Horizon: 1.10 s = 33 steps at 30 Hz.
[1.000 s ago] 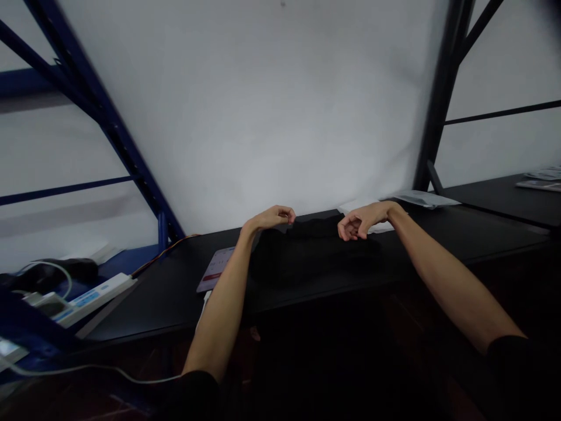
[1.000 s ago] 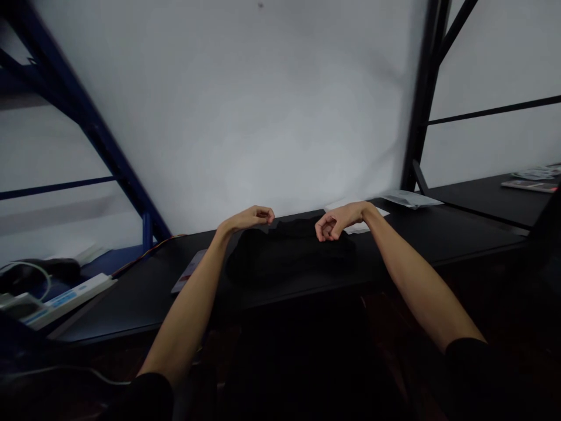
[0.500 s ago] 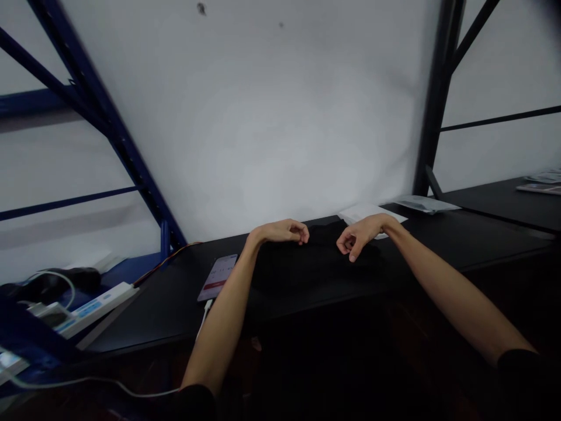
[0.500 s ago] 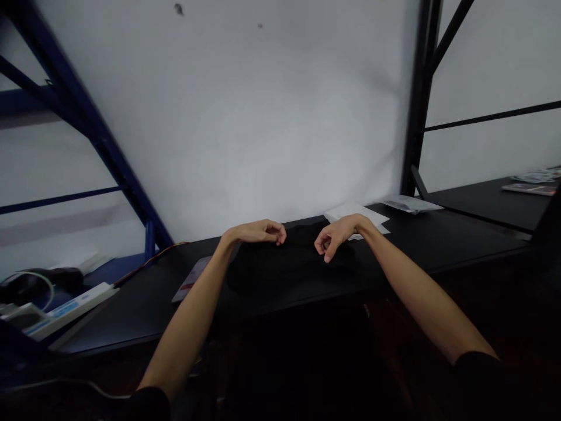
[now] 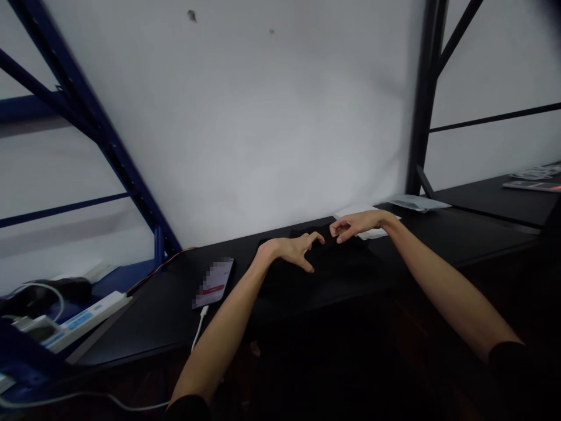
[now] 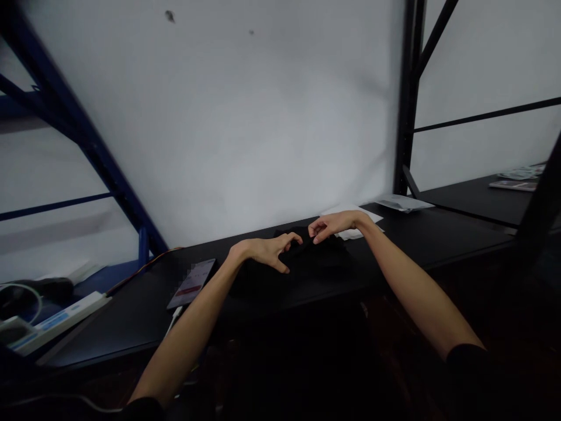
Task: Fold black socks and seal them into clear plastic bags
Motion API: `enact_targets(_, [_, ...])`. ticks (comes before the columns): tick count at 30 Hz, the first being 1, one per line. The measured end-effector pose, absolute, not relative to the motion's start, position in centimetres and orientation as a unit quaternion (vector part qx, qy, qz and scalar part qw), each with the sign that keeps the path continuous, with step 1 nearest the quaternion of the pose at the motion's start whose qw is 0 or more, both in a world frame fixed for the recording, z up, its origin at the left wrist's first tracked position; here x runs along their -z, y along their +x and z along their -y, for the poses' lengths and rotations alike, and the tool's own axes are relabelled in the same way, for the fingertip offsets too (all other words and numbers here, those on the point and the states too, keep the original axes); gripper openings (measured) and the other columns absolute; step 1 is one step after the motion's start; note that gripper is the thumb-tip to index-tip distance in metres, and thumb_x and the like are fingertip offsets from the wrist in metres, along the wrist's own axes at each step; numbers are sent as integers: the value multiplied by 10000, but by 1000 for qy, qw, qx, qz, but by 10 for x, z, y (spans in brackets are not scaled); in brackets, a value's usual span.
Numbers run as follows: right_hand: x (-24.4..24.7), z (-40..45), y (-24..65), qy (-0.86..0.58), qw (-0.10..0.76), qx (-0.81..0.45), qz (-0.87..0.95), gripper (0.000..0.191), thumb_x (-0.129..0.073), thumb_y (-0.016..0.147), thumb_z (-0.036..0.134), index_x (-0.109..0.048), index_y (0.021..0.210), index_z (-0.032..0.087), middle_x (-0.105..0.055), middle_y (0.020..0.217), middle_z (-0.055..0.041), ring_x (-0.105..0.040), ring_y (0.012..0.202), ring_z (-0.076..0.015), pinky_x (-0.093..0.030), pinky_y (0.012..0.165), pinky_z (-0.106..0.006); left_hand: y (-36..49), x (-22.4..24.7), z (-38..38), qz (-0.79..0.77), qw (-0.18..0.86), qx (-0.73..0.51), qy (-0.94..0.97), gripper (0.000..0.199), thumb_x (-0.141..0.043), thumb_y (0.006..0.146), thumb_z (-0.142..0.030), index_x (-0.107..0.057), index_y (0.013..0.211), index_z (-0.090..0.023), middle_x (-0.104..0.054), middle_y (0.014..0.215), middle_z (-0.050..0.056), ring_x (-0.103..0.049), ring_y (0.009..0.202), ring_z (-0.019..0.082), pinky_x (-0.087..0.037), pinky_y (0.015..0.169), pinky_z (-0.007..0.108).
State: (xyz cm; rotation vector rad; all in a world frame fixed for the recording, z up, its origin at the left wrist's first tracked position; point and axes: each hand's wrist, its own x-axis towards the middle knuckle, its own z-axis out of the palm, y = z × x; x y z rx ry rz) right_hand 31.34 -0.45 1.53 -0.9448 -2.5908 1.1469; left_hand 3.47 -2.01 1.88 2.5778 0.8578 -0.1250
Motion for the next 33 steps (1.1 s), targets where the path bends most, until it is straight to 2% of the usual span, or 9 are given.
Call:
enact_targets(3, [-16,6,315,-316,92,-384,863,306,-753,817,496,-623,918,237,-528,816,9,-417,746,-162,-308,667,-305,32,-21,18,-297,202,46,932,776,-757,710,-308,-427,1413,-304,-508,1105,46,-536,961,210,-454,799,321])
enact_targets(7, [-15,4,319,-314,108,-392,858,309,-741,834,506,-612,927,241,-516,843,2,-425,780,-169,-322,688,-309,24,-33,18,-286,225,27,931,724,-716,742,-275,-459,1419,-287,-531,1104,48,-526,1002,212,-445,858,326])
enact_targets(15, [-16,2,322,-314,157,-397,848,288,-742,835,471,-592,922,240,-512,828,1,-421,757,-162,-323,671,-307,15,-48,23,-311,240,21,919,700,-756,779,-487,-524,1408,-286,-553,1137,59,-519,1053,217,-432,873,306])
enact_targets(20, [-19,6,322,-317,181,-385,848,309,-743,829,477,-605,968,239,-551,874,-15,-451,779,-165,-339,687,-315,15,-44,20,-319,246,-6,915,636,-734,777,-351,-560,1382,-263,-598,1190,80,-543,1062,230,-442,873,322])
enact_targets(24, [-19,4,326,-289,178,-400,851,283,-748,825,390,-630,1030,234,-596,988,-35,-501,879,-177,-374,762,-315,14,-45,18,-321,245,1,915,641,-681,747,-216,-573,1377,-267,-621,1211,73,-568,1056,228,-448,876,325])
enact_targets(29, [-19,3,334,-276,155,-430,846,313,-757,815,320,-628,1088,236,-613,1085,-45,-544,966,-184,-412,803,-303,-4,-55,10,-345,230,0,910,673,-643,718,-165,-580,1380,-267,-635,1244,73,-573,1092,227,-443,883,315])
enact_targets(33, [-20,3,338,-276,138,-436,845,368,-783,791,313,-627,1117,244,-612,1191,-55,-561,1087,-208,-441,850,-307,-30,-61,0,-376,241,-25,895,594,-677,671,-169,-658,1259,-248,-687,1149,53,-593,983,198,-435,792,268])
